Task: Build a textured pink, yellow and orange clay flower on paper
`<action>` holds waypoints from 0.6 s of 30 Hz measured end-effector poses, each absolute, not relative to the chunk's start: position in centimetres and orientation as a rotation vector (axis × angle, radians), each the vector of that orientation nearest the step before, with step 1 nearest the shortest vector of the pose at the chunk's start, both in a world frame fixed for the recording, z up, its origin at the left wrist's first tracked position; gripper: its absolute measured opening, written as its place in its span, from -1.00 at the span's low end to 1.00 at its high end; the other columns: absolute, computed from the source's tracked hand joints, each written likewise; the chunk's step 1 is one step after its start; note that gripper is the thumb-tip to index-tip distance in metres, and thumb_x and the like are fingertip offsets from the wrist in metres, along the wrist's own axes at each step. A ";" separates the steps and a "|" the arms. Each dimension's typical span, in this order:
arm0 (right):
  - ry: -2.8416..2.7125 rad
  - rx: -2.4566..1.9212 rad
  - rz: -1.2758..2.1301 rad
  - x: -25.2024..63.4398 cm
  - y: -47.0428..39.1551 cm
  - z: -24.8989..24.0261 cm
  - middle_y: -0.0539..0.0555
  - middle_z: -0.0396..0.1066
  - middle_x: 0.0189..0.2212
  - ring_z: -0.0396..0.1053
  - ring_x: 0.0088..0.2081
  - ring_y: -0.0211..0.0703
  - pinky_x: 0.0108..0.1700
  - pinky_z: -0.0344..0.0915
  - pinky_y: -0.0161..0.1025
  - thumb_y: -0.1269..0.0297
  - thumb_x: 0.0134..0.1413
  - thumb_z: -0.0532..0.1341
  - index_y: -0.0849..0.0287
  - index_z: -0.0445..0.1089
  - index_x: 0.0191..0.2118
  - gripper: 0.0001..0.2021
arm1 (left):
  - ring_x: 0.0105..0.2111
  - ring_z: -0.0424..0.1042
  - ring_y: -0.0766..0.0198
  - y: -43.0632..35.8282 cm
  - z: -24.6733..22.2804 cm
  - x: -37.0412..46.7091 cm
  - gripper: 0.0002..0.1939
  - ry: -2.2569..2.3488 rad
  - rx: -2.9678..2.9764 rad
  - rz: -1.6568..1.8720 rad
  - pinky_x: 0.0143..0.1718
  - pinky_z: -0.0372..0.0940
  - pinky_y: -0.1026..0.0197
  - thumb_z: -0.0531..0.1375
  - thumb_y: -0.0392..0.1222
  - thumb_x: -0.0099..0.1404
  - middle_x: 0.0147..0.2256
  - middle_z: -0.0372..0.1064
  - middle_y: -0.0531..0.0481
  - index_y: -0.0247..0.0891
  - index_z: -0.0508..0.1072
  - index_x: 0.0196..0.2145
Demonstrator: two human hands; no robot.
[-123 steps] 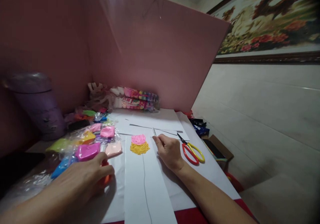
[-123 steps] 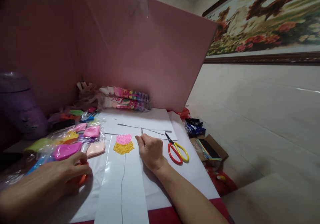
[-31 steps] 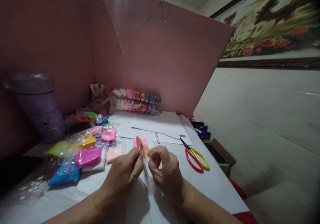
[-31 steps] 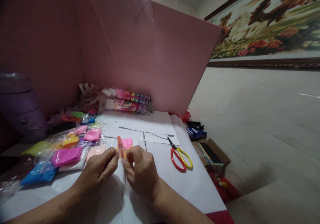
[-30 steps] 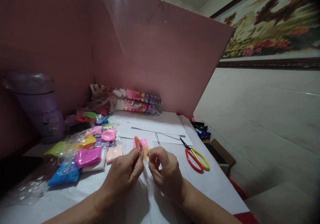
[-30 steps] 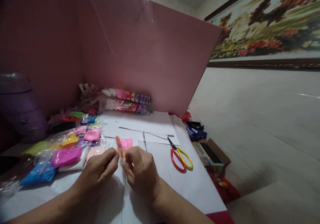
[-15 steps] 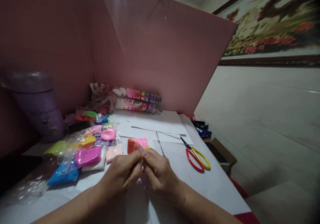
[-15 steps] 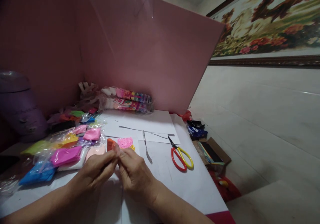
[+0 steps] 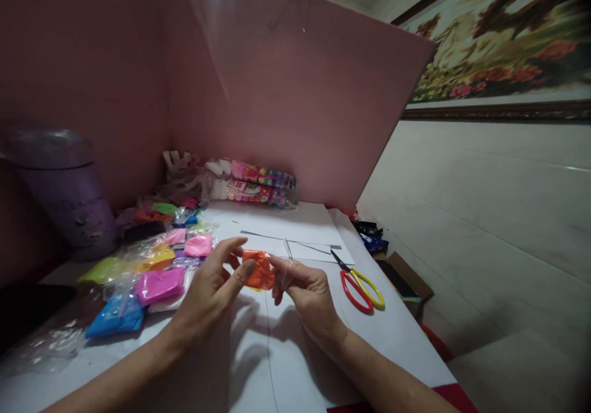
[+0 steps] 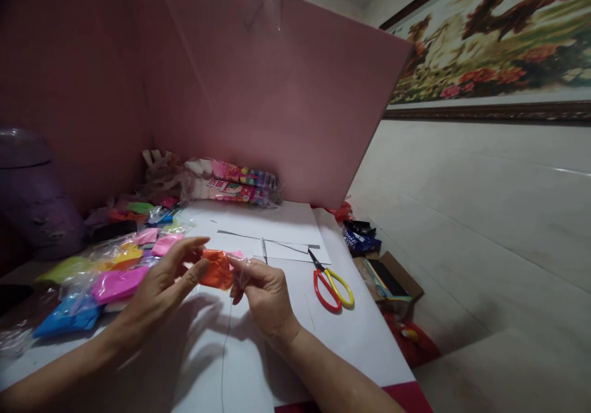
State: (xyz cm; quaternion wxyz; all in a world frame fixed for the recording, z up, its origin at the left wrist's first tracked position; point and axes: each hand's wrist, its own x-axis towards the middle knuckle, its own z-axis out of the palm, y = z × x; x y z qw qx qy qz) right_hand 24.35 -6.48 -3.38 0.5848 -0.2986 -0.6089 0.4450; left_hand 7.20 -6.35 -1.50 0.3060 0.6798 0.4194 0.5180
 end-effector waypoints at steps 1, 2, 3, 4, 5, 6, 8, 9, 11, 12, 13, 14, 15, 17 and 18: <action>-1.424 -0.696 1.046 24.3 -6.5 -3.4 -0.08 0.28 -0.61 0.23 -0.57 -0.36 -0.45 0.30 -0.31 0.55 -0.07 0.12 -0.04 0.52 -0.11 -0.55 | -0.45 0.34 0.27 -6.2 -1.5 7.3 -0.69 1.037 1.675 1.229 -0.53 0.25 0.26 0.09 0.00 0.31 -0.33 0.35 -0.02 -0.22 0.28 -0.08; -1.430 -0.699 1.056 24.3 -6.5 -3.3 -0.08 0.28 -0.61 0.23 -0.57 -0.36 -0.46 0.30 -0.32 0.55 -0.08 0.12 -0.04 0.51 -0.10 -0.55 | -0.52 0.34 0.28 -6.0 -1.5 7.4 -0.69 0.958 1.565 1.114 -0.59 0.23 0.28 0.06 0.03 0.32 -0.40 0.36 0.00 -0.24 0.28 -0.12; -1.437 -0.702 1.068 24.2 -6.6 -3.3 -0.09 0.28 -0.62 0.22 -0.58 -0.37 -0.48 0.29 -0.33 0.55 -0.09 0.12 -0.03 0.51 -0.09 -0.54 | -0.58 0.32 0.31 -5.9 -1.6 7.5 -0.69 0.896 1.481 1.051 -0.64 0.20 0.30 0.05 0.05 0.32 -0.47 0.35 0.04 -0.25 0.28 -0.17; -1.442 -0.704 1.087 24.2 -6.6 -3.3 -0.10 0.27 -0.64 0.22 -0.59 -0.37 -0.49 0.29 -0.34 0.56 -0.10 0.11 -0.02 0.51 -0.09 -0.53 | -0.64 0.29 0.34 -5.9 -1.7 7.6 -0.70 0.860 1.421 1.025 -0.67 0.17 0.32 0.06 0.06 0.31 -0.54 0.33 0.08 -0.25 0.28 -0.22; -1.450 -0.705 1.109 24.2 -6.7 -3.3 -0.10 0.27 -0.65 0.22 -0.60 -0.37 -0.49 0.29 -0.35 0.57 -0.11 0.10 -0.01 0.51 -0.09 -0.52 | -0.68 0.26 0.36 -5.9 -1.8 7.6 -0.70 0.847 1.384 1.029 -0.70 0.14 0.34 0.08 0.06 0.30 -0.58 0.31 0.10 -0.26 0.28 -0.26; -1.456 -0.704 1.131 24.1 -6.7 -3.2 -0.11 0.27 -0.65 0.23 -0.60 -0.37 -0.48 0.29 -0.35 0.57 -0.12 0.09 0.00 0.51 -0.09 -0.51 | -0.70 0.25 0.38 -5.9 -1.9 7.6 -0.71 0.845 1.365 1.046 -0.71 0.12 0.36 0.09 0.06 0.29 -0.60 0.30 0.12 -0.26 0.27 -0.29; -1.470 -0.700 1.162 24.1 -6.7 -3.2 -0.11 0.28 -0.66 0.25 -0.60 -0.37 -0.45 0.30 -0.34 0.56 -0.12 0.09 0.04 0.53 -0.12 -0.54 | -0.72 0.24 0.40 -6.1 -2.0 7.5 -0.71 0.852 1.345 1.072 -0.73 0.09 0.38 0.12 0.05 0.28 -0.63 0.30 0.12 -0.26 0.27 -0.33; -1.476 -0.697 1.171 24.1 -6.7 -3.2 -0.12 0.28 -0.66 0.25 -0.60 -0.37 -0.44 0.30 -0.34 0.56 -0.11 0.09 0.06 0.54 -0.14 -0.56 | -0.73 0.24 0.40 -6.1 -2.0 7.5 -0.71 0.855 1.337 1.084 -0.74 0.08 0.39 0.13 0.05 0.27 -0.63 0.31 0.12 -0.26 0.27 -0.34; -1.483 -0.698 1.184 24.1 -6.8 -3.2 -0.12 0.28 -0.67 0.26 -0.61 -0.37 -0.43 0.29 -0.34 0.55 -0.10 0.09 0.10 0.54 -0.19 -0.61 | -0.74 0.25 0.40 -6.3 -2.0 7.5 -0.70 0.853 1.316 1.099 -0.76 0.07 0.40 0.15 0.05 0.25 -0.63 0.33 0.11 -0.26 0.27 -0.36; -1.485 -0.701 1.190 24.1 -6.8 -3.2 -0.12 0.29 -0.66 0.27 -0.61 -0.38 -0.43 0.29 -0.34 0.54 -0.10 0.09 0.11 0.54 -0.22 -0.63 | -0.75 0.25 0.41 -6.3 -2.0 7.5 -0.70 0.851 1.303 1.104 -0.77 0.07 0.41 0.16 0.05 0.24 -0.63 0.33 0.11 -0.27 0.28 -0.36; -1.486 -0.705 1.200 24.0 -6.8 -3.1 -0.11 0.31 -0.64 0.27 -0.60 -0.38 -0.45 0.28 -0.35 0.54 -0.09 0.09 0.12 0.53 -0.26 -0.66 | -0.75 0.25 0.41 -6.3 -2.1 7.6 -0.69 0.852 1.292 1.107 -0.78 0.07 0.42 0.17 0.05 0.23 -0.64 0.34 0.11 -0.27 0.28 -0.37; -1.484 -0.707 1.208 24.0 -6.9 -3.1 -0.10 0.32 -0.61 0.26 -0.60 -0.38 -0.46 0.28 -0.35 0.54 -0.09 0.08 0.13 0.53 -0.30 -0.69 | -0.76 0.25 0.41 -6.3 -2.2 7.6 -0.69 0.853 1.283 1.109 -0.79 0.07 0.42 0.18 0.05 0.23 -0.65 0.33 0.11 -0.27 0.28 -0.37; -1.481 -0.711 1.214 24.0 -6.9 -3.0 -0.09 0.34 -0.59 0.26 -0.60 -0.38 -0.48 0.27 -0.36 0.53 -0.10 0.09 0.14 0.52 -0.35 -0.71 | -0.77 0.25 0.40 -6.2 -2.3 7.7 -0.69 0.852 1.275 1.109 -0.80 0.06 0.43 0.18 0.05 0.22 -0.67 0.32 0.12 -0.27 0.28 -0.38; -1.467 -0.724 1.210 24.0 -6.8 -2.9 -0.08 0.34 -0.57 0.27 -0.59 -0.37 -0.49 0.27 -0.36 0.53 -0.11 0.10 0.15 0.50 -0.42 -0.75 | -0.78 0.25 0.41 -6.1 -2.4 7.8 -0.70 0.844 1.266 1.111 -0.81 0.06 0.44 0.18 0.05 0.23 -0.68 0.31 0.14 -0.27 0.29 -0.38; -1.451 -0.732 1.198 24.0 -6.8 -2.8 -0.09 0.33 -0.59 0.27 -0.59 -0.36 -0.48 0.28 -0.35 0.54 -0.12 0.10 0.16 0.50 -0.42 -0.76 | -0.78 0.25 0.42 -6.0 -2.5 7.8 -0.70 0.840 1.258 1.117 -0.81 0.06 0.45 0.19 0.04 0.23 -0.68 0.32 0.13 -0.27 0.30 -0.37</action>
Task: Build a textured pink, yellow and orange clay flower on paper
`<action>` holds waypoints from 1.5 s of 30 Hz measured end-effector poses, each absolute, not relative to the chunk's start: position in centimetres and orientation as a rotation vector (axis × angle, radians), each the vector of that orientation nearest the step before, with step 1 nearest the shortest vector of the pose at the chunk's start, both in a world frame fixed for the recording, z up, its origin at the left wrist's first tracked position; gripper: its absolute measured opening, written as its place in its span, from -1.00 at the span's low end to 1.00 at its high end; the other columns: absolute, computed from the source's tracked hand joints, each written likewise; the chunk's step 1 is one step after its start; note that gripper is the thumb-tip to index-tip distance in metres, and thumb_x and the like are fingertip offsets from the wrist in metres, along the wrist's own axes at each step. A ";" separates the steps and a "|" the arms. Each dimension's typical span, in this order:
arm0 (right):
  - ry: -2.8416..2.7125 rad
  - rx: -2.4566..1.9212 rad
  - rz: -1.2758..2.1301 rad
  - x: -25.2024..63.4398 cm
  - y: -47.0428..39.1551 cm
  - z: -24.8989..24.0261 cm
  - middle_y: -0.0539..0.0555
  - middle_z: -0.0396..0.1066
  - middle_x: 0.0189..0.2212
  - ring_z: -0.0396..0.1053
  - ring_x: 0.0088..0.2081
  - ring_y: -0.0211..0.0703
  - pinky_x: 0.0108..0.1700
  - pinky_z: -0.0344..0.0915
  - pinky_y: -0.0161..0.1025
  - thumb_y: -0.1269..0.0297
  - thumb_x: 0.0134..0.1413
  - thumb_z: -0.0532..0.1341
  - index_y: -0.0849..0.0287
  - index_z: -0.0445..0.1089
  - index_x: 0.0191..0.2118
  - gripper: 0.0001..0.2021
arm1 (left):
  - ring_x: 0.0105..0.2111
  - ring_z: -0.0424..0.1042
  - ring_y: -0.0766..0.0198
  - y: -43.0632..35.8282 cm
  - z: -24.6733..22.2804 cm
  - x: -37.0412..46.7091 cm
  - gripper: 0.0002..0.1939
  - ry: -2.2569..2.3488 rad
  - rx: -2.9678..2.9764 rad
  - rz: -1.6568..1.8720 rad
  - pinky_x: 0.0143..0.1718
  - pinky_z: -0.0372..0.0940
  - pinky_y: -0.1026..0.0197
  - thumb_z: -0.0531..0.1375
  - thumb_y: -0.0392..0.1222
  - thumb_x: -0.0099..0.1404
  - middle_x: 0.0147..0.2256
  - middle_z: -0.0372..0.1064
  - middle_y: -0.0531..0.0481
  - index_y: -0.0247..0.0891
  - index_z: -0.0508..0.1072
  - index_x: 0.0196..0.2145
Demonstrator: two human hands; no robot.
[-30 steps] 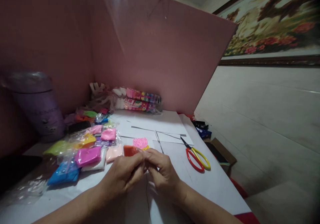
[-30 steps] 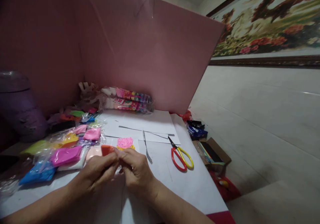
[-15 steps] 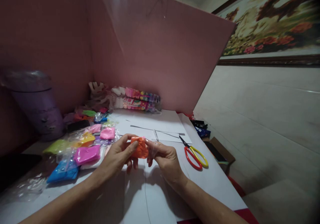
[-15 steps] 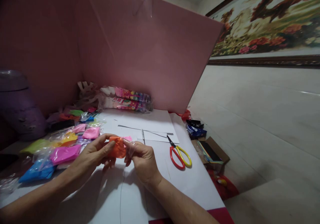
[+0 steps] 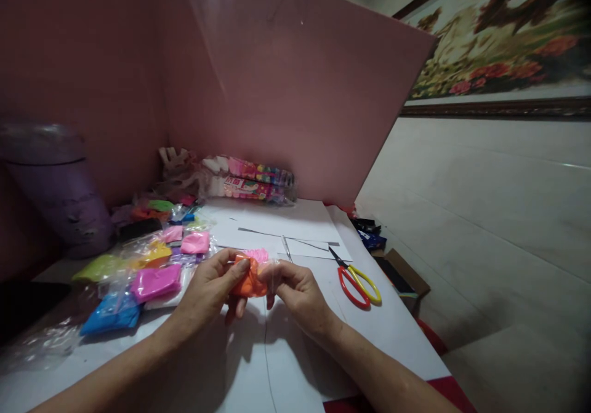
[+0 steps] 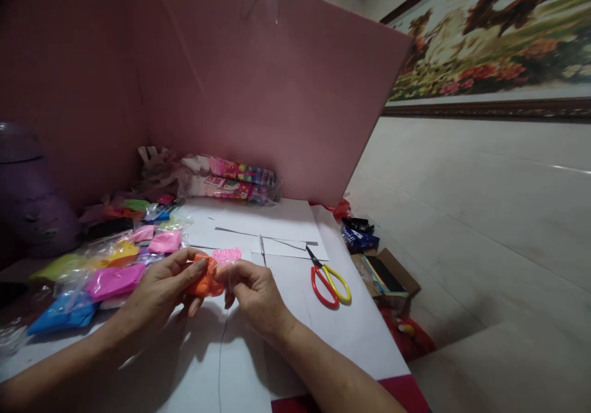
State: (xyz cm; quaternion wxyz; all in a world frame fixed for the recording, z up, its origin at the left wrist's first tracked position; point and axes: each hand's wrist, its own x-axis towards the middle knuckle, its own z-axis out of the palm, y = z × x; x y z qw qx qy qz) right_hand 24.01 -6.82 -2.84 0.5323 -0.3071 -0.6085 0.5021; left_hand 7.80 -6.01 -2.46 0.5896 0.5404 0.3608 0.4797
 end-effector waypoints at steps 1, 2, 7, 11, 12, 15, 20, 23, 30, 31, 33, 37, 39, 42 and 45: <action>-1.436 -0.740 1.181 24.0 -6.8 -2.8 -0.09 0.32 -0.62 0.27 -0.59 -0.35 -0.47 0.28 -0.34 0.54 -0.12 0.11 0.15 0.51 -0.41 -0.75 | -0.79 0.25 0.42 -6.0 -2.5 7.8 -0.71 0.837 1.247 1.123 -0.81 0.06 0.45 0.19 0.03 0.23 -0.67 0.32 0.13 -0.27 0.30 -0.37; -1.427 -0.744 1.166 24.1 -6.7 -2.9 -0.09 0.32 -0.63 0.27 -0.58 -0.34 -0.45 0.29 -0.32 0.54 -0.12 0.12 0.15 0.53 -0.37 -0.73 | -0.79 0.25 0.43 -6.0 -2.4 7.8 -0.71 0.837 1.233 1.127 -0.81 0.06 0.46 0.19 0.03 0.23 -0.67 0.33 0.13 -0.27 0.30 -0.37; -1.434 -0.735 1.176 24.4 -6.5 -3.2 -0.11 0.30 -0.68 0.26 -0.57 -0.33 -0.29 0.30 -0.24 0.54 -0.12 0.14 0.07 0.56 -0.21 -0.62 | -0.79 0.27 0.43 -6.1 -2.0 7.7 -0.71 0.802 1.142 1.049 -0.81 0.08 0.45 0.23 0.00 0.20 -0.58 0.43 0.05 -0.27 0.32 -0.32; -1.390 -0.731 1.260 24.5 -6.3 -3.4 -0.09 0.28 -0.62 0.24 -0.54 -0.33 -0.37 0.27 -0.29 0.52 -0.10 0.17 0.02 0.56 -0.20 -0.64 | -0.79 0.27 0.42 -6.0 -2.2 7.7 -0.71 0.767 1.085 0.971 -0.80 0.10 0.44 0.21 0.02 0.22 -0.58 0.44 0.02 -0.27 0.31 -0.29; -1.374 -0.729 1.283 24.4 -6.2 -3.5 -0.07 0.29 -0.58 0.24 -0.53 -0.33 -0.40 0.27 -0.31 0.50 -0.11 0.18 0.02 0.57 -0.22 -0.66 | -0.79 0.27 0.42 -5.9 -2.3 7.8 -0.71 0.769 1.089 0.973 -0.80 0.10 0.44 0.20 0.02 0.22 -0.59 0.44 0.02 -0.27 0.31 -0.29; -1.334 -0.706 1.330 24.3 -6.2 -3.7 -0.04 0.28 -0.51 0.25 -0.49 -0.32 -0.45 0.26 -0.34 0.48 -0.13 0.21 0.04 0.59 -0.35 -0.74 | -0.79 0.26 0.44 -5.8 -2.6 7.8 -0.72 0.783 1.129 1.007 -0.79 0.09 0.45 0.18 0.01 0.24 -0.60 0.44 0.02 -0.29 0.31 -0.31; -1.404 -0.718 1.315 24.3 -6.2 -4.0 -0.04 0.30 -0.46 0.27 -0.50 -0.33 -0.44 0.29 -0.33 0.49 -0.13 0.18 0.05 0.58 -0.30 -0.70 | -0.82 0.23 0.44 -6.0 -2.6 7.8 -0.71 0.836 1.188 0.989 -0.82 0.00 0.47 0.14 0.04 0.25 -0.65 0.40 0.05 -0.28 0.30 -0.36; -1.438 -0.699 1.313 24.3 -6.3 -3.7 -0.05 0.31 -0.47 0.27 -0.51 -0.33 -0.42 0.32 -0.31 0.50 -0.13 0.16 0.06 0.57 -0.31 -0.70 | -0.82 0.23 0.44 -6.3 -2.6 7.9 -0.70 0.862 1.210 1.006 -0.82 -0.01 0.47 0.12 0.05 0.26 -0.65 0.39 0.07 -0.27 0.29 -0.38; -1.398 -0.669 1.356 24.1 -6.4 -3.1 -0.05 0.34 -0.53 0.29 -0.53 -0.33 -0.46 0.31 -0.33 0.54 -0.16 0.12 0.14 0.52 -0.44 -0.76 | -0.82 0.20 0.47 -6.5 -2.4 8.3 -0.69 0.871 1.178 1.034 -0.80 -0.03 0.47 0.10 0.05 0.27 -0.66 0.39 0.06 -0.28 0.28 -0.40; -1.377 -0.666 1.341 24.0 -6.4 -3.3 -0.07 0.31 -0.57 0.29 -0.54 -0.33 -0.46 0.31 -0.34 0.55 -0.17 0.11 0.14 0.53 -0.43 -0.73 | -0.82 0.20 0.46 -6.4 -2.3 8.3 -0.70 0.876 1.162 1.041 -0.80 -0.03 0.47 0.10 0.05 0.27 -0.66 0.39 0.06 -0.27 0.28 -0.39; -1.345 -0.651 1.310 24.0 -6.3 -3.5 -0.09 0.24 -0.62 0.27 -0.55 -0.33 -0.47 0.32 -0.33 0.57 -0.19 0.10 0.11 0.56 -0.35 -0.66 | -0.82 0.21 0.46 -6.4 -2.2 8.3 -0.70 0.880 1.164 1.048 -0.81 -0.03 0.47 0.11 0.05 0.27 -0.65 0.40 0.06 -0.27 0.29 -0.36; -1.384 -0.648 1.315 24.2 -6.3 -3.6 -0.07 0.26 -0.52 0.27 -0.53 -0.35 -0.44 0.34 -0.31 0.55 -0.16 0.13 0.04 0.57 -0.23 -0.60 | -0.81 0.22 0.45 -6.4 -2.2 8.0 -0.70 0.871 1.206 1.047 -0.81 -0.01 0.47 0.11 0.06 0.27 -0.64 0.40 0.05 -0.28 0.29 -0.34; -1.445 -0.653 1.326 24.3 -6.4 -3.3 -0.04 0.29 -0.48 0.28 -0.49 -0.34 -0.40 0.35 -0.28 0.52 -0.11 0.14 0.02 0.57 -0.25 -0.65 | -0.81 0.24 0.44 -6.4 -2.2 7.9 -0.69 0.869 1.216 1.039 -0.81 0.00 0.47 0.11 0.06 0.27 -0.64 0.40 0.05 -0.27 0.29 -0.34; -1.495 -0.662 1.337 24.4 -6.5 -3.0 -0.03 0.32 -0.45 0.30 -0.49 -0.34 -0.39 0.34 -0.28 0.50 -0.08 0.15 0.03 0.58 -0.31 -0.70 | -0.81 0.24 0.43 -6.5 -2.3 7.9 -0.69 0.865 1.219 1.048 -0.81 -0.01 0.46 0.12 0.07 0.26 -0.65 0.40 0.05 -0.26 0.28 -0.35; -1.502 -0.681 1.333 24.5 -6.4 -3.0 -0.04 0.35 -0.46 0.31 -0.52 -0.35 -0.41 0.33 -0.29 0.50 -0.09 0.15 0.07 0.57 -0.35 -0.73 | -0.81 0.22 0.44 -6.4 -2.3 8.0 -0.70 0.862 1.208 1.070 -0.81 -0.01 0.46 0.13 0.06 0.24 -0.66 0.38 0.07 -0.26 0.27 -0.39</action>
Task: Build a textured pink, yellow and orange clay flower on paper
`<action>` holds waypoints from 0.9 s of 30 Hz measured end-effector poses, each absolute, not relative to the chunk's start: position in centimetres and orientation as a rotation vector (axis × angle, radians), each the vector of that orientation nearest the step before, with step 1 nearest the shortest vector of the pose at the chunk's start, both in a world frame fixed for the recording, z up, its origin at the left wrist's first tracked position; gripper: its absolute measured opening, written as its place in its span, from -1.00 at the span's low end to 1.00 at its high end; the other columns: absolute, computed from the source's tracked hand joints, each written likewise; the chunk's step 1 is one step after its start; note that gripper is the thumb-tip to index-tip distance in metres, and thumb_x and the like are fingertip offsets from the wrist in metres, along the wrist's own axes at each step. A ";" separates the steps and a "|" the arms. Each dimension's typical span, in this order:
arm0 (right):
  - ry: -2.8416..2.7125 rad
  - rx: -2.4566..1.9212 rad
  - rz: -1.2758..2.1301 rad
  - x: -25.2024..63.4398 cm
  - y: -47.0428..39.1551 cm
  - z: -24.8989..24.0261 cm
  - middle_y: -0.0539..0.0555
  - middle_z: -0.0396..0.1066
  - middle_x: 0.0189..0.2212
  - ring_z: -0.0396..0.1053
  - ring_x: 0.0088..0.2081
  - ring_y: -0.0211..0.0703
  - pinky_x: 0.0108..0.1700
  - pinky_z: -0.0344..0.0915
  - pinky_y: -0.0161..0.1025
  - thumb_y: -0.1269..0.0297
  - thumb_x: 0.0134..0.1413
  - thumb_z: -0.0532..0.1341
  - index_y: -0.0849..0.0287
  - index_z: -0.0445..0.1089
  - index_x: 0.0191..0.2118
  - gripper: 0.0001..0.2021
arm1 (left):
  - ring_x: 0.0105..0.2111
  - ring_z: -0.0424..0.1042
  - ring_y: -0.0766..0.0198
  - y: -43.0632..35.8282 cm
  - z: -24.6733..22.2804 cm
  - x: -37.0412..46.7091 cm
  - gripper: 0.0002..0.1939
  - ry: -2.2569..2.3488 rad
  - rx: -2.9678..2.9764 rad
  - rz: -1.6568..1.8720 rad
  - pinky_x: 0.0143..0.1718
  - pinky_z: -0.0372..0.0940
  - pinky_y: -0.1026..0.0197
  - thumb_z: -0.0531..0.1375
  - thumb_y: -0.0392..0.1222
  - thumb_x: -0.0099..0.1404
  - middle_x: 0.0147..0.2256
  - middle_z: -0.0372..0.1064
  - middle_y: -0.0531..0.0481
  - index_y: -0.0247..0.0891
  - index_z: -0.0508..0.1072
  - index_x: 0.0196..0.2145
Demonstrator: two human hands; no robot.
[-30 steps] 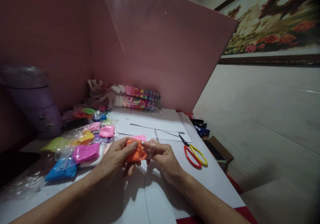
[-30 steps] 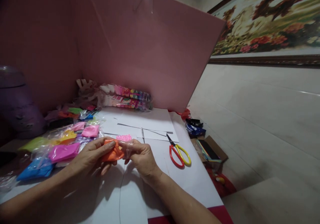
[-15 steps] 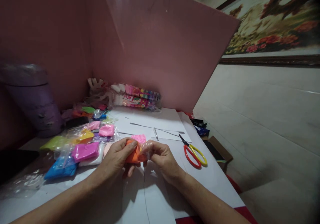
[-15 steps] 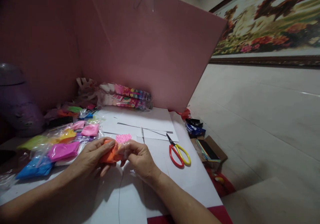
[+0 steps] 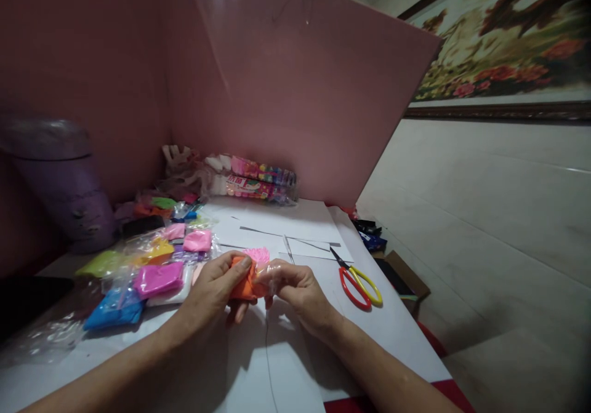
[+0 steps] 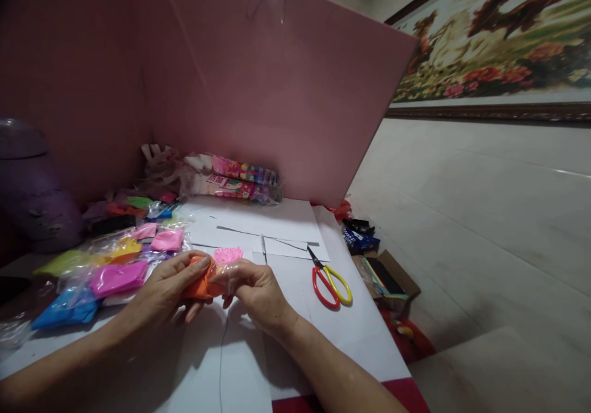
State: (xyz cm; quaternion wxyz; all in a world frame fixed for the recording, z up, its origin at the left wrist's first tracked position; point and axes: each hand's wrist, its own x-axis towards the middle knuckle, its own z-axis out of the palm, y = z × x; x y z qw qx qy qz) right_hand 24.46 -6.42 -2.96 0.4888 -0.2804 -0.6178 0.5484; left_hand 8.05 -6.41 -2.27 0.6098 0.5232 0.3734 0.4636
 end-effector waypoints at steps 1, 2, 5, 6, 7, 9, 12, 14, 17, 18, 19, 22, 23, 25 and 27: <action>-1.494 -0.680 1.331 24.4 -6.4 -3.0 -0.05 0.35 -0.49 0.31 -0.53 -0.35 -0.42 0.33 -0.30 0.49 -0.08 0.16 0.08 0.56 -0.36 -0.75 | -0.82 0.22 0.43 -6.4 -2.2 8.1 -0.69 0.869 1.203 1.074 -0.81 -0.01 0.46 0.13 0.06 0.24 -0.66 0.37 0.08 -0.25 0.27 -0.39; -1.477 -0.673 1.332 24.4 -6.3 -3.2 -0.06 0.34 -0.53 0.31 -0.54 -0.34 -0.43 0.33 -0.30 0.47 -0.07 0.18 0.09 0.55 -0.35 -0.77 | -0.82 0.21 0.43 -6.3 -2.2 8.1 -0.69 0.882 1.197 1.078 -0.81 -0.01 0.46 0.14 0.07 0.23 -0.67 0.36 0.09 -0.25 0.28 -0.39; -1.437 -0.677 1.332 24.4 -6.1 -3.6 -0.06 0.33 -0.58 0.32 -0.55 -0.31 -0.46 0.36 -0.29 0.40 -0.06 0.25 0.13 0.54 -0.28 -0.82 | -0.83 0.17 0.44 -6.1 -2.2 8.0 -0.68 0.927 1.198 1.090 -0.82 -0.04 0.46 0.14 0.09 0.22 -0.69 0.33 0.12 -0.25 0.29 -0.37; -1.441 -0.689 1.309 24.4 -6.1 -3.8 -0.05 0.34 -0.57 0.32 -0.55 -0.30 -0.47 0.37 -0.29 0.38 -0.07 0.28 0.14 0.55 -0.26 -0.81 | -0.83 0.15 0.46 -6.0 -2.3 8.0 -0.67 0.934 1.209 1.099 -0.83 -0.05 0.46 0.14 0.10 0.22 -0.69 0.31 0.13 -0.25 0.29 -0.37; -1.459 -0.705 1.272 24.5 -6.0 -3.9 -0.04 0.35 -0.55 0.33 -0.54 -0.30 -0.48 0.37 -0.29 0.36 -0.08 0.30 0.13 0.55 -0.25 -0.80 | -0.83 0.12 0.47 -5.9 -2.4 7.9 -0.66 0.936 1.227 1.105 -0.83 -0.06 0.45 0.14 0.11 0.21 -0.68 0.30 0.14 -0.25 0.30 -0.37; -1.515 -0.733 1.167 24.6 -6.1 -4.0 -0.02 0.36 -0.49 0.32 -0.54 -0.31 -0.49 0.34 -0.31 0.36 -0.11 0.32 0.10 0.56 -0.25 -0.79 | -0.83 0.10 0.48 -5.8 -2.6 7.8 -0.66 0.933 1.262 1.107 -0.83 -0.07 0.45 0.14 0.13 0.22 -0.67 0.29 0.16 -0.24 0.30 -0.37; -1.668 -0.764 0.949 24.7 -6.3 -3.7 0.00 0.36 -0.49 0.31 -0.50 -0.29 -0.44 0.30 -0.30 0.38 -0.08 0.33 0.10 0.58 -0.32 -0.86 | -0.83 0.06 0.49 -5.7 -2.8 7.8 -0.65 0.964 1.278 1.110 -0.84 -0.10 0.44 0.15 0.14 0.21 -0.66 0.26 0.17 -0.24 0.30 -0.39; -1.777 -0.758 0.768 24.7 -6.5 -3.5 0.03 0.39 -0.49 0.33 -0.45 -0.23 -0.39 0.30 -0.27 0.40 -0.04 0.30 0.12 0.57 -0.35 -0.89 | -0.82 0.05 0.49 -5.7 -2.9 7.9 -0.64 0.985 1.280 1.111 -0.83 -0.09 0.44 0.17 0.14 0.17 -0.66 0.26 0.17 -0.24 0.31 -0.41; -1.812 -0.757 0.611 24.6 -6.7 -3.2 0.05 0.42 -0.51 0.34 -0.44 -0.21 -0.36 0.30 -0.26 0.42 0.03 0.24 0.15 0.54 -0.41 -0.88 | -0.80 0.09 0.47 -6.0 -2.7 8.1 -0.62 1.014 1.265 1.049 -0.82 -0.10 0.45 0.19 0.17 0.14 -0.68 0.25 0.16 -0.23 0.30 -0.43; -1.794 -0.771 0.610 24.6 -6.8 -3.2 0.03 0.40 -0.55 0.33 -0.47 -0.23 -0.37 0.30 -0.27 0.42 0.05 0.21 0.16 0.52 -0.44 -0.85 | -0.80 0.10 0.46 -6.1 -2.5 8.1 -0.62 1.028 1.243 1.014 -0.82 -0.11 0.45 0.19 0.18 0.14 -0.69 0.25 0.17 -0.22 0.29 -0.43; -1.770 -0.785 0.636 24.5 -6.8 -3.2 0.02 0.36 -0.59 0.31 -0.50 -0.25 -0.40 0.30 -0.28 0.42 0.08 0.18 0.17 0.51 -0.48 -0.81 | -0.81 0.10 0.45 -6.2 -2.4 8.2 -0.61 1.046 1.210 0.981 -0.82 -0.13 0.46 0.18 0.19 0.14 -0.71 0.24 0.17 -0.21 0.29 -0.43; -1.693 -0.787 0.813 24.4 -6.7 -3.5 -0.01 0.31 -0.58 0.29 -0.55 -0.29 -0.47 0.33 -0.30 0.42 0.10 0.13 0.19 0.51 -0.41 -0.80 | -0.83 0.07 0.46 -6.4 -2.1 8.1 -0.62 1.050 1.113 0.948 -0.82 -0.14 0.47 0.16 0.19 0.17 -0.75 0.22 0.18 -0.20 0.26 -0.43; -1.668 -0.782 0.880 24.4 -6.6 -3.7 0.00 0.33 -0.54 0.30 -0.55 -0.29 -0.49 0.34 -0.30 0.41 0.09 0.14 0.19 0.52 -0.34 -0.81 | -0.84 0.07 0.47 -6.3 -2.1 8.1 -0.62 1.033 1.094 0.958 -0.82 -0.14 0.48 0.16 0.18 0.17 -0.75 0.23 0.18 -0.21 0.26 -0.44; -1.650 -0.791 0.940 24.3 -6.5 -3.9 0.02 0.36 -0.47 0.32 -0.54 -0.29 -0.52 0.35 -0.30 0.41 0.05 0.18 0.16 0.53 -0.24 -0.81 | -0.84 0.07 0.50 -6.2 -2.1 7.9 -0.62 0.997 1.091 0.997 -0.83 -0.13 0.48 0.17 0.16 0.18 -0.73 0.26 0.16 -0.22 0.25 -0.45; -1.706 -0.810 0.855 24.4 -6.5 -3.9 0.04 0.39 -0.44 0.34 -0.50 -0.27 -0.47 0.35 -0.29 0.43 0.00 0.24 0.14 0.54 -0.23 -0.81 | -0.85 0.06 0.51 -6.0 -2.2 7.8 -0.62 0.995 1.097 1.038 -0.83 -0.14 0.48 0.17 0.15 0.18 -0.73 0.26 0.16 -0.23 0.25 -0.47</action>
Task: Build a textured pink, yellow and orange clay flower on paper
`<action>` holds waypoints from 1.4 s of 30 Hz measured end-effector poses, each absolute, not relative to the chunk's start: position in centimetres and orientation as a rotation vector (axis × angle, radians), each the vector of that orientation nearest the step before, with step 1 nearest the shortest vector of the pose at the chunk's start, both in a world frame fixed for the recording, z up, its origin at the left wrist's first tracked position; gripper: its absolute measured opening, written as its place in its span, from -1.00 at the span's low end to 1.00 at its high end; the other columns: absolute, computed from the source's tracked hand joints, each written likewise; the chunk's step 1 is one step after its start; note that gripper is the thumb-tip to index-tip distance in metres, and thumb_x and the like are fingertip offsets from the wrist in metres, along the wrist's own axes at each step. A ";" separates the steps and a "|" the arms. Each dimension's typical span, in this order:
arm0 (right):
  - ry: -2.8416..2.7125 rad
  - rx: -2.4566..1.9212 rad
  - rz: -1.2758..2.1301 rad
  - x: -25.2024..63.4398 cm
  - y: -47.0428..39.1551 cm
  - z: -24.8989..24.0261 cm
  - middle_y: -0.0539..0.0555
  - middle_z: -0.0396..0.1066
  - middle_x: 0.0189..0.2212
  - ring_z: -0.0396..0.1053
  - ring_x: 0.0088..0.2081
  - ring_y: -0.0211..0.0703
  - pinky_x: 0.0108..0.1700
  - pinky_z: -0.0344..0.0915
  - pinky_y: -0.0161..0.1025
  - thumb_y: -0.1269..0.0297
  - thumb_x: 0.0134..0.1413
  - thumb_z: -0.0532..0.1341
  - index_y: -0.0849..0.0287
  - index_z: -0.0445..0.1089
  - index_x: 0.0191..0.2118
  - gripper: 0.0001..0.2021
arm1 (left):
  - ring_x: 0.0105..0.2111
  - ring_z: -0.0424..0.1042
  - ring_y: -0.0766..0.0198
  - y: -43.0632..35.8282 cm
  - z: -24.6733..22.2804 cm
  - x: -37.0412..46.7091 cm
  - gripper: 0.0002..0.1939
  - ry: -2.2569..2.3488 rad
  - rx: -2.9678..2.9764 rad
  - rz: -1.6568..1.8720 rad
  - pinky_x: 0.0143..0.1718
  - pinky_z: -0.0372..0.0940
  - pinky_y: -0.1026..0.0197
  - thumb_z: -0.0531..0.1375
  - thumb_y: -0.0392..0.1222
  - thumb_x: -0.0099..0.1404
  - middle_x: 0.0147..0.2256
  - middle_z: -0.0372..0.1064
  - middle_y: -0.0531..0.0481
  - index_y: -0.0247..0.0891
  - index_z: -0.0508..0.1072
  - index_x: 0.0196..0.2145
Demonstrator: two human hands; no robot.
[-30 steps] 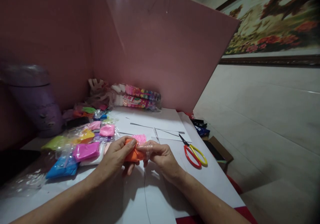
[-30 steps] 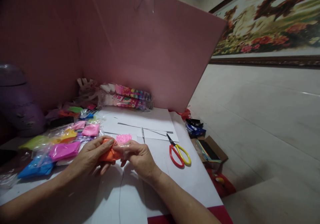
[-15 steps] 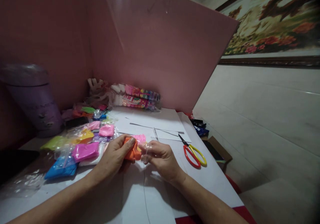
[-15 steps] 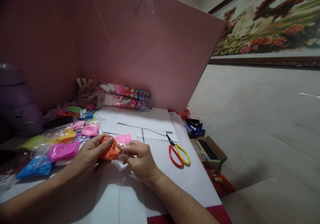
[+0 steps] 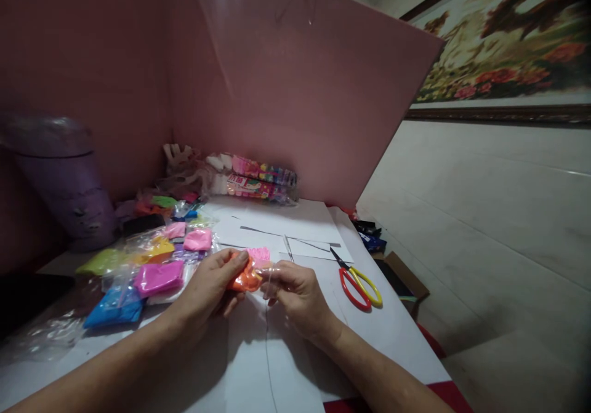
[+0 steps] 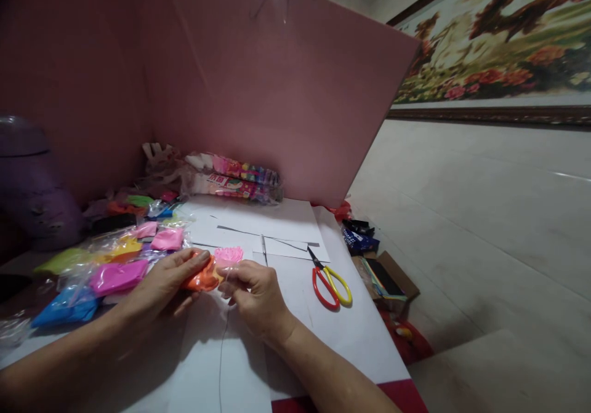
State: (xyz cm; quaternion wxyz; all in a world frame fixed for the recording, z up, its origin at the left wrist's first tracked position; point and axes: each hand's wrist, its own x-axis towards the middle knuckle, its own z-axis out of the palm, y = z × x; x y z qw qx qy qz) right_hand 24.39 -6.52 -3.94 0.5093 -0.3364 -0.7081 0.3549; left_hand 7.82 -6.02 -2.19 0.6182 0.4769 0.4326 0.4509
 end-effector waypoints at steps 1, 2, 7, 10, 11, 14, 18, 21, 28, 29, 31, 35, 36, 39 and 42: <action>-1.752 -0.810 0.771 24.4 -6.6 -3.9 0.04 0.40 -0.44 0.35 -0.47 -0.24 -0.43 0.35 -0.28 0.44 -0.01 0.25 0.14 0.54 -0.25 -0.81 | -0.85 0.05 0.51 -6.0 -2.2 7.8 -0.61 1.004 1.097 1.053 -0.84 -0.13 0.49 0.17 0.16 0.18 -0.74 0.25 0.17 -0.23 0.24 -0.47; -1.802 -0.803 0.679 24.5 -6.6 -3.9 0.05 0.41 -0.44 0.36 -0.43 -0.22 -0.40 0.34 -0.26 0.44 -0.01 0.26 0.13 0.54 -0.26 -0.83 | -0.85 0.03 0.51 -6.0 -2.3 7.9 -0.61 1.013 1.098 1.059 -0.84 -0.14 0.49 0.17 0.16 0.18 -0.76 0.22 0.18 -0.23 0.24 -0.48; -1.999 -0.782 0.395 24.7 -7.0 -3.6 0.11 0.41 -0.42 0.36 -0.38 -0.17 -0.31 0.31 -0.24 0.37 0.12 0.19 0.16 0.51 -0.28 -0.87 | -0.86 -0.01 0.49 -6.2 -2.5 8.3 -0.62 1.083 1.100 1.063 -0.86 -0.14 0.48 0.17 0.16 0.17 -0.80 0.15 0.23 -0.21 0.23 -0.48; -2.067 -0.785 0.349 24.6 -7.1 -3.6 0.14 0.42 -0.42 0.36 -0.37 -0.15 -0.29 0.31 -0.24 0.42 0.17 0.11 0.21 0.49 -0.24 -0.81 | -0.86 -0.02 0.48 -6.3 -2.5 8.3 -0.63 1.123 1.108 1.029 -0.86 -0.16 0.48 0.19 0.17 0.14 -0.79 0.17 0.22 -0.19 0.24 -0.45; -2.067 -0.784 0.353 24.6 -7.1 -3.6 0.14 0.42 -0.42 0.35 -0.36 -0.15 -0.28 0.31 -0.24 0.44 0.17 0.09 0.22 0.48 -0.22 -0.80 | -0.86 -0.02 0.48 -6.3 -2.4 8.3 -0.63 1.118 1.113 1.014 -0.86 -0.16 0.48 0.18 0.17 0.14 -0.78 0.18 0.22 -0.19 0.24 -0.44; -2.034 -0.762 0.407 24.5 -7.0 -3.6 0.14 0.42 -0.39 0.36 -0.33 -0.15 -0.26 0.31 -0.24 0.49 0.15 0.09 0.24 0.46 -0.14 -0.76 | -0.86 -0.02 0.48 -6.3 -2.4 8.2 -0.61 1.096 1.120 0.994 -0.86 -0.16 0.47 0.16 0.20 0.15 -0.77 0.18 0.22 -0.20 0.24 -0.44; -2.018 -0.717 0.446 24.5 -6.9 -3.8 0.13 0.41 -0.36 0.37 -0.34 -0.18 -0.27 0.33 -0.28 0.47 0.10 0.17 0.22 0.45 -0.08 -0.74 | -0.85 0.01 0.45 -6.4 -2.4 8.3 -0.62 1.151 1.112 0.999 -0.86 -0.14 0.45 0.13 0.19 0.18 -0.79 0.15 0.22 -0.20 0.23 -0.46; -2.035 -0.744 0.366 24.5 -7.0 -3.7 0.10 0.39 -0.40 0.35 -0.38 -0.19 -0.30 0.32 -0.29 0.47 0.07 0.20 0.22 0.47 -0.16 -0.79 | -0.81 0.07 0.43 -6.4 -2.6 8.4 -0.65 1.201 1.177 1.016 -0.82 -0.11 0.44 0.10 0.14 0.21 -0.76 0.18 0.21 -0.21 0.25 -0.46; -2.024 -0.819 0.330 24.0 -7.6 -3.5 0.09 0.39 -0.42 0.31 -0.39 -0.20 -0.33 0.26 -0.29 0.48 0.10 0.15 0.25 0.44 -0.26 -0.87 | -0.75 0.17 0.40 -6.5 -2.6 8.4 -0.68 1.232 1.359 1.059 -0.75 0.02 0.41 0.06 0.07 0.25 -0.73 0.21 0.19 -0.22 0.24 -0.50; -1.985 -0.838 0.366 23.9 -7.6 -3.5 0.07 0.38 -0.45 0.31 -0.40 -0.21 -0.34 0.25 -0.30 0.48 0.10 0.16 0.25 0.43 -0.31 -0.89 | -0.78 0.14 0.40 -6.6 -2.5 8.3 -0.67 1.231 1.372 1.025 -0.78 -0.03 0.41 0.04 0.08 0.26 -0.74 0.21 0.19 -0.20 0.23 -0.50; -1.914 -0.898 0.442 23.8 -7.5 -3.6 0.02 0.34 -0.52 0.29 -0.44 -0.23 -0.37 0.22 -0.32 0.47 0.09 0.17 0.23 0.39 -0.43 -0.89 | -0.82 0.08 0.41 -6.7 -2.3 8.3 -0.66 1.222 1.390 0.973 -0.81 -0.09 0.41 0.02 0.11 0.26 -0.76 0.22 0.18 -0.19 0.22 -0.49; -1.898 -0.977 0.499 23.8 -7.2 -3.7 -0.01 0.29 -0.58 0.26 -0.48 -0.26 -0.41 0.19 -0.33 0.47 0.12 0.13 0.21 0.31 -0.53 -0.79 | -0.84 0.05 0.41 -6.7 -2.3 8.3 -0.64 1.204 1.338 0.950 -0.84 -0.11 0.41 0.02 0.16 0.25 -0.77 0.21 0.19 -0.18 0.21 -0.46; -1.907 -0.967 0.479 23.8 -7.2 -3.6 -0.01 0.30 -0.57 0.26 -0.48 -0.26 -0.40 0.19 -0.32 0.47 0.12 0.12 0.21 0.31 -0.53 -0.79 | -0.85 0.04 0.41 -6.6 -2.3 8.3 -0.64 1.199 1.311 0.957 -0.85 -0.11 0.41 0.03 0.18 0.24 -0.77 0.21 0.19 -0.18 0.21 -0.45; -1.924 -0.905 0.413 23.9 -7.1 -3.4 0.01 0.33 -0.54 0.29 -0.44 -0.24 -0.37 0.22 -0.32 0.47 0.10 0.15 0.22 0.36 -0.49 -0.83 | -0.85 0.02 0.45 -6.4 -2.3 8.3 -0.61 1.160 1.220 0.983 -0.84 -0.13 0.43 0.08 0.21 0.21 -0.76 0.21 0.21 -0.18 0.21 -0.42; -1.914 -0.899 0.385 24.1 -7.1 -3.4 0.01 0.35 -0.55 0.30 -0.45 -0.23 -0.36 0.25 -0.31 0.43 0.10 0.19 0.22 0.41 -0.45 -0.87 | -0.82 0.08 0.46 -6.3 -2.2 8.2 -0.60 1.045 1.184 0.995 -0.81 -0.09 0.44 0.14 0.20 0.17 -0.72 0.24 0.19 -0.21 0.25 -0.33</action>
